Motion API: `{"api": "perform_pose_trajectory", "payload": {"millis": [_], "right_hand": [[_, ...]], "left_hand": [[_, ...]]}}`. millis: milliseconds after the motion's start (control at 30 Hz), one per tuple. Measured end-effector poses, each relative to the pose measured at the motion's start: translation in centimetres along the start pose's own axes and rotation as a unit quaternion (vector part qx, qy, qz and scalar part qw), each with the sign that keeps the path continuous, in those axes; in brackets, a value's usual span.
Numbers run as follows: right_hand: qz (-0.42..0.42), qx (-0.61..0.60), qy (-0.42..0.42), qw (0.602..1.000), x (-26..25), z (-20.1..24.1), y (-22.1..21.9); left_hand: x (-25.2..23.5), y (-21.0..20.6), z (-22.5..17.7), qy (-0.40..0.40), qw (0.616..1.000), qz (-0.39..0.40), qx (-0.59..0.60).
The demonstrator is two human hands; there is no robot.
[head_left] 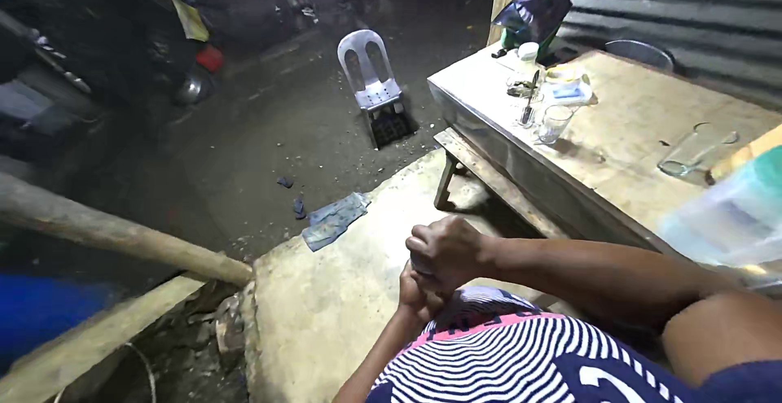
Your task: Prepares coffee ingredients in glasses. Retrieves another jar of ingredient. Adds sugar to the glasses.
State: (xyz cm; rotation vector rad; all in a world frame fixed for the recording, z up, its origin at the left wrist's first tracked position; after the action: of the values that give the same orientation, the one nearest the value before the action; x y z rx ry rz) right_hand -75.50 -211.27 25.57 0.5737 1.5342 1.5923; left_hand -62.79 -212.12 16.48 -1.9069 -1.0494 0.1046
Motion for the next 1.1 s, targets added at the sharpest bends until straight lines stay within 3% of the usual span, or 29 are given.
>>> {"api": "perform_pose_trajectory", "payload": {"millis": [100,200,300,333,400,500,633,700,767,833,933,1100], "right_hand": [[-0.01,-0.006,-0.021,1.0,-4.1,-5.7,-0.9],[0.064,-0.093,-0.214,0.97,-8.4,-14.8,-1.2],[0.047,-0.197,-0.384,0.901,-10.6,-24.9,-2.5],[0.033,-0.23,-0.424,0.875,-10.6,-27.4,-2.9],[0.028,-0.278,-0.482,0.831,-10.6,-31.2,-3.0],[0.068,-0.302,-0.507,0.804,-11.2,-34.9,-3.2],[0.129,-0.348,-0.504,0.78,-11.5,-40.6,-3.5],[0.154,-0.354,-0.504,0.772,-12.4,-44.0,-2.7],[0.175,-0.313,-0.511,0.781,-14.0,-47.2,-1.6],[0.18,-0.272,-0.508,0.797,-15.2,-49.5,-0.9],[0.165,-0.259,-0.49,0.816,-15.7,-52.2,-0.6],[0.138,-0.285,-0.492,0.811,-17.0,-56.2,-2.0]], "left_hand": [[-7.2,1.1,-4.2,0.032,0.997,0.068,-0.027],[-17.5,1.2,-9.1,0.127,0.986,0.072,-0.078],[-25.7,0.4,-13.8,0.119,0.945,0.066,-0.297],[-28.1,0.2,-14.9,0.075,0.914,0.097,-0.387],[-32.4,-1.1,-16.6,-0.003,0.812,0.167,-0.559],[-37.2,-4.0,-17.5,0.06,0.651,0.225,-0.723],[-43.2,-5.4,-16.9,0.078,0.537,0.203,-0.815],[-46.1,-7.5,-17.4,0.087,0.502,0.165,-0.845],[-48.7,-9.1,-18.1,0.085,0.509,0.137,-0.845],[-50.7,-9.3,-18.6,0.065,0.556,0.137,-0.817],[-53.5,-9.2,-19.2,0.052,0.596,0.173,-0.782],[-59.2,-7.8,-20.2,0.08,0.646,0.237,-0.721]]}}
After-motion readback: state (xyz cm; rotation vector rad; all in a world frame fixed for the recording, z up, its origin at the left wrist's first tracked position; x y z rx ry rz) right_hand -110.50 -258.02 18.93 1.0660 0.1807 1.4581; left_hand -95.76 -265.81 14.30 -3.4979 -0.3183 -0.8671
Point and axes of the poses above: each hand's wrist, its own x-axis away from the middle knuckle, its own y-axis out of the back of the hand, z = x × y, the point moved 1 cm from there along -x, towards the middle knuckle, and after that the axes turned 7 degrees about z, right-handed, at the moved point
